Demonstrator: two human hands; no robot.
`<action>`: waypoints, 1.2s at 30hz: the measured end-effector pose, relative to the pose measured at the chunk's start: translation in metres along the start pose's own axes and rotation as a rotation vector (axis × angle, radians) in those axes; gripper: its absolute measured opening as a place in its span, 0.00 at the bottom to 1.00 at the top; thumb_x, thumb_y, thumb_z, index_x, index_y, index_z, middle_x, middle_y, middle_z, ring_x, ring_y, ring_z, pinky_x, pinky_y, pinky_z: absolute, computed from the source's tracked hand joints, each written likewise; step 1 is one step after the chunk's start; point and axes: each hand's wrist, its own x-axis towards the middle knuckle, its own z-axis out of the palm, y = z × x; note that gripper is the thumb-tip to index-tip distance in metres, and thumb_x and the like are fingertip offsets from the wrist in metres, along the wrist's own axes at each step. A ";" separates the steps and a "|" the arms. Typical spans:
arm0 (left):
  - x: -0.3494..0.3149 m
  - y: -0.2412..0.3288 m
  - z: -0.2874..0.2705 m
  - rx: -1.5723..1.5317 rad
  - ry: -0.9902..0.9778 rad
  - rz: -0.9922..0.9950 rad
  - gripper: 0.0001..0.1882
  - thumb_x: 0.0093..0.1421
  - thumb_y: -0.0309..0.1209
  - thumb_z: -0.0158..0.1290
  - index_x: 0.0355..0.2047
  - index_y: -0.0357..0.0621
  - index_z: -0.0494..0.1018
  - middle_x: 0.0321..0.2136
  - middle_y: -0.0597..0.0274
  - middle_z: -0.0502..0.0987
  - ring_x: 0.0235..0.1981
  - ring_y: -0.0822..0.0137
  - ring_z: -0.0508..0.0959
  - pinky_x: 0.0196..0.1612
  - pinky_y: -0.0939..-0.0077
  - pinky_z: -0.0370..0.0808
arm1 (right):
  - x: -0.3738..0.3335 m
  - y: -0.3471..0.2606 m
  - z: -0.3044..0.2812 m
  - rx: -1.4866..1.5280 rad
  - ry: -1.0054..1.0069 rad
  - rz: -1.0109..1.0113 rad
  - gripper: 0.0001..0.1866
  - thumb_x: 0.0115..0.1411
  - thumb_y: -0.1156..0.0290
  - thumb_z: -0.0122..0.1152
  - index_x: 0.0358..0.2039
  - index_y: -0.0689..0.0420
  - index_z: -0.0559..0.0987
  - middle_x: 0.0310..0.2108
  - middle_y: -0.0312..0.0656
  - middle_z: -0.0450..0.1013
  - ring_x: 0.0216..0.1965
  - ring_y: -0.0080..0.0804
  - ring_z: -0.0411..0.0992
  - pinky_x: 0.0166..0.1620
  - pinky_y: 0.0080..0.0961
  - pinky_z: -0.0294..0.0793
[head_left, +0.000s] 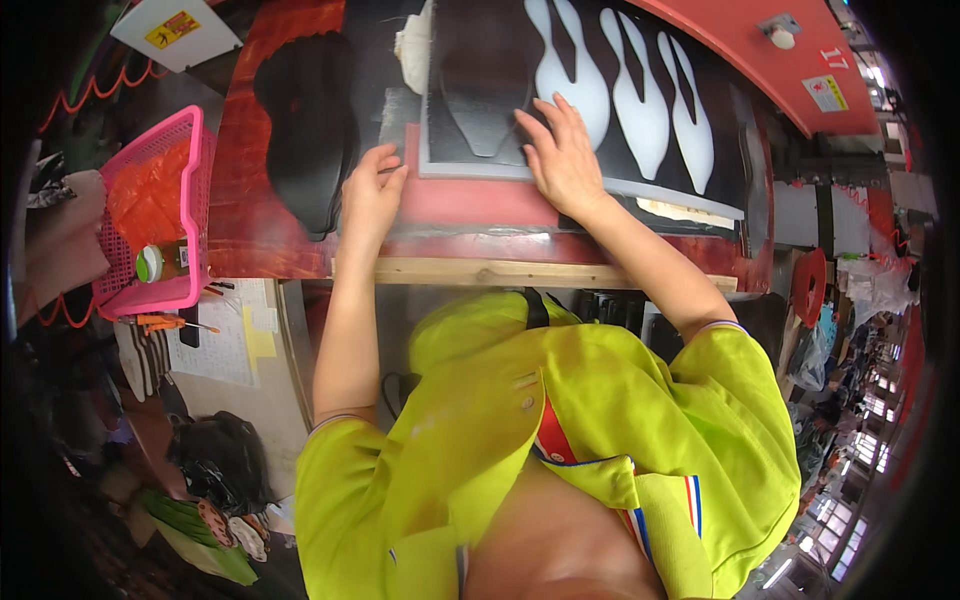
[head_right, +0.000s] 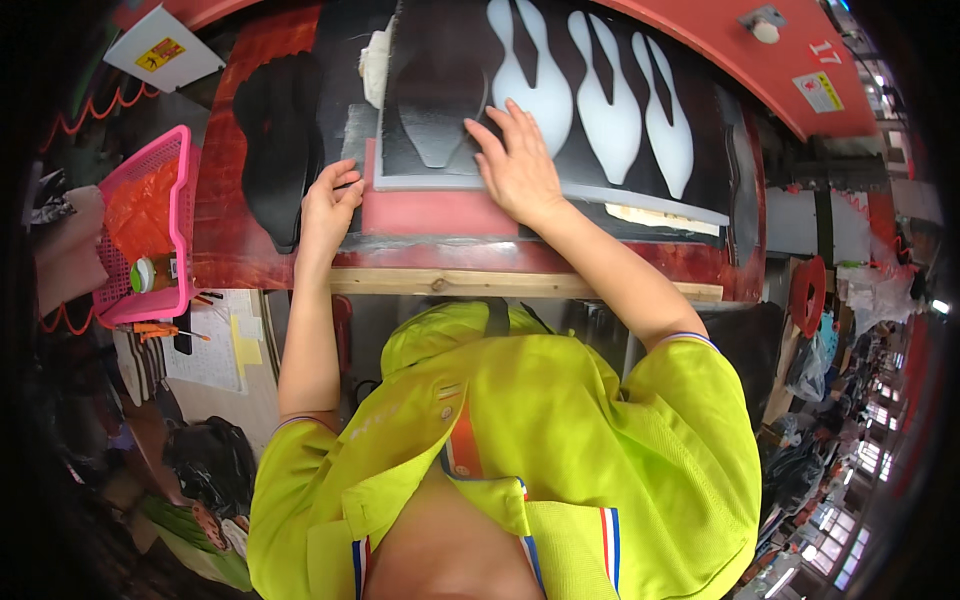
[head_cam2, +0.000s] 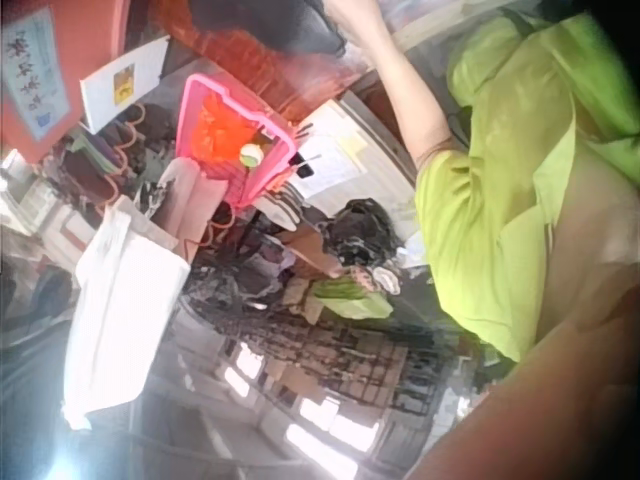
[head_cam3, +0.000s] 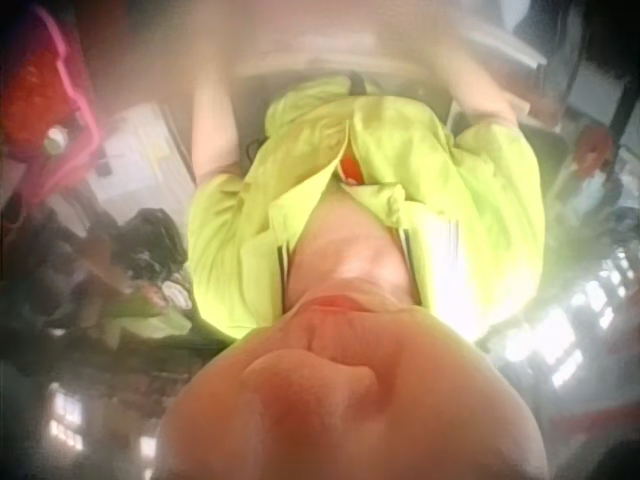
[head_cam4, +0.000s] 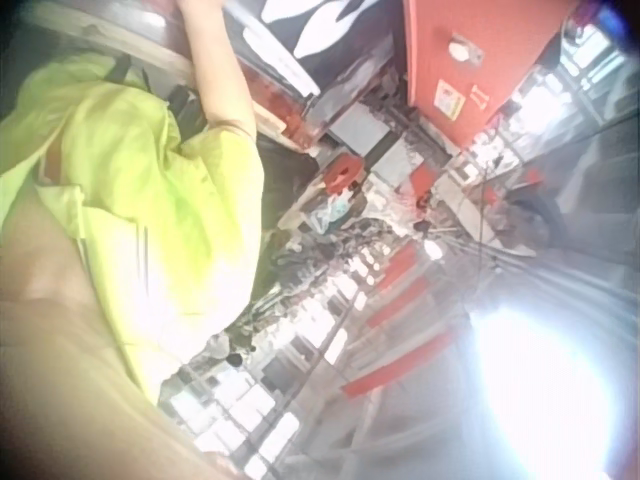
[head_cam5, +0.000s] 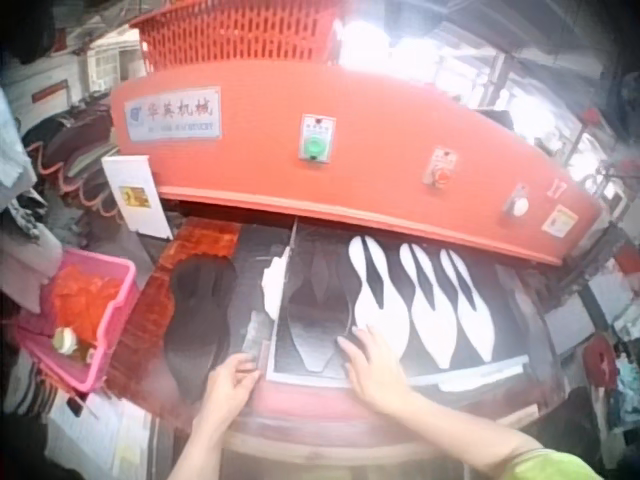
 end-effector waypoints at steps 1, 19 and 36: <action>-0.001 0.000 0.007 -0.070 0.013 0.009 0.17 0.61 0.29 0.52 0.50 0.38 0.72 0.38 0.47 0.80 0.37 0.54 0.82 0.42 0.65 0.77 | 0.001 0.000 0.001 0.018 0.022 0.010 0.24 0.58 0.69 0.58 0.57 0.52 0.69 0.57 0.52 0.61 0.63 0.57 0.55 0.65 0.49 0.56; 0.081 0.106 0.053 0.414 0.059 0.062 0.32 0.57 0.42 0.59 0.55 0.32 0.67 0.47 0.41 0.76 0.49 0.50 0.77 0.51 0.63 0.73 | -0.084 0.070 -0.069 0.819 0.220 0.427 0.10 0.58 0.83 0.54 0.40 0.62 0.78 0.43 0.45 0.72 0.42 0.33 0.74 0.41 0.24 0.76; 0.162 0.098 0.040 -0.558 -0.249 -0.104 0.22 0.55 0.25 0.63 0.49 0.40 0.71 0.25 0.71 0.77 0.24 0.82 0.72 0.27 0.88 0.64 | 0.179 0.084 0.030 1.100 -0.092 0.918 0.25 0.59 0.68 0.62 0.53 0.69 0.70 0.50 0.51 0.71 0.51 0.35 0.71 0.55 0.30 0.70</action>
